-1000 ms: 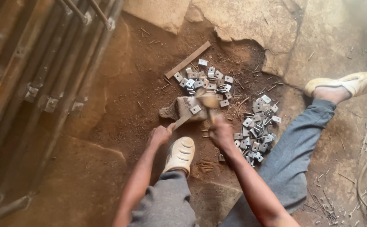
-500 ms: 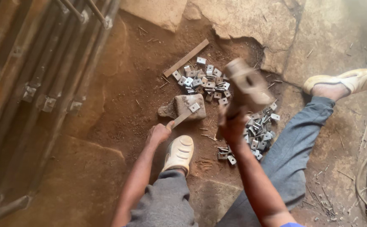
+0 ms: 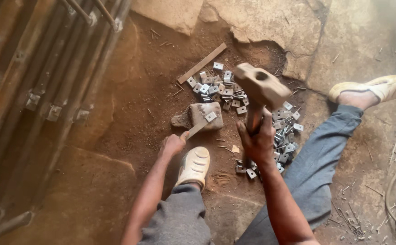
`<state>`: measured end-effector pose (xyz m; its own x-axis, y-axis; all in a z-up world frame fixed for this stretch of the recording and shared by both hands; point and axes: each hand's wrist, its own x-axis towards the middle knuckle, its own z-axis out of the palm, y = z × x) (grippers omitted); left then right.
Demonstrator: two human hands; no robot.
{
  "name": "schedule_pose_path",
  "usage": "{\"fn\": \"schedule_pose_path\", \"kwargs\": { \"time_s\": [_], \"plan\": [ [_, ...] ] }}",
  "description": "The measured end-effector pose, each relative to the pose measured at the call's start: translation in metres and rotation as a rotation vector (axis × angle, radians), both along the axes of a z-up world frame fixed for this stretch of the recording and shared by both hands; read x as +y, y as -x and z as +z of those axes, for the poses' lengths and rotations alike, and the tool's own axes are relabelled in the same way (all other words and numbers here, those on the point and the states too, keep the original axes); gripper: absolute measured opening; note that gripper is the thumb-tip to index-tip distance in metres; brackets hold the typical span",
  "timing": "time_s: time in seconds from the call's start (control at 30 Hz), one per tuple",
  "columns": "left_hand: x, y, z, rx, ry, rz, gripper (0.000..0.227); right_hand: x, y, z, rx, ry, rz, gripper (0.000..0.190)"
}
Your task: The person sits on the floor and repeatedly hammers small metal brackets placed on a stone block using a hammer and a metal rod. The person picks up brackets from a pile, positions them, and strikes them to shape or flatten them.
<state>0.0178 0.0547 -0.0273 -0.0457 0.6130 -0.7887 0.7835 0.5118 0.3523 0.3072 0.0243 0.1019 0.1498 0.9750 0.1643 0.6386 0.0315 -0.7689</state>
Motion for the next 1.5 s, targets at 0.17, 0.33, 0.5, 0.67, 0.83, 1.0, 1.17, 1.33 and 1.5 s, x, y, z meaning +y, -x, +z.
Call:
{"fn": "schedule_pose_path", "kwargs": {
  "time_s": [0.17, 0.33, 0.5, 0.67, 0.83, 1.0, 1.17, 1.33, 1.5],
  "plan": [
    [0.002, -0.001, 0.004, 0.013, -0.011, -0.021, 0.084, 0.007, 0.022, -0.059, -0.868, -0.607, 0.107, 0.046],
    [0.003, 0.000, -0.001, -0.011, -0.007, -0.007, 0.083, 0.022, 0.018, -0.025, -0.076, 0.656, -0.051, 0.052],
    [-0.004, -0.003, 0.002, 0.007, 0.003, -0.014, 0.082, 0.011, 0.000, 0.026, 0.022, 0.130, -0.009, 0.044],
    [-0.004, -0.003, 0.006, 0.003, 0.030, 0.015, 0.081, -0.003, 0.021, -0.023, 0.177, -0.056, -0.101, 0.030],
    [-0.011, -0.005, 0.010, 0.015, 0.020, -0.022, 0.082, -0.013, 0.023, -0.044, -0.208, 0.616, 0.009, 0.065],
    [-0.004, -0.005, 0.015, 0.009, 0.010, 0.011, 0.082, 0.006, -0.003, -0.009, -0.117, 0.398, -0.070, 0.061],
    [-0.003, -0.004, 0.014, 0.021, 0.023, 0.000, 0.082, -0.008, 0.001, -0.030, 0.120, 0.080, -0.155, 0.042],
    [-0.004, -0.004, -0.002, 0.024, 0.000, -0.025, 0.083, -0.012, 0.017, -0.083, -0.580, 0.373, 0.019, 0.045],
    [-0.016, -0.006, -0.018, 0.018, -0.006, -0.048, 0.085, -0.010, 0.002, -0.043, -0.113, 0.364, 0.036, 0.055]
  ]
}}
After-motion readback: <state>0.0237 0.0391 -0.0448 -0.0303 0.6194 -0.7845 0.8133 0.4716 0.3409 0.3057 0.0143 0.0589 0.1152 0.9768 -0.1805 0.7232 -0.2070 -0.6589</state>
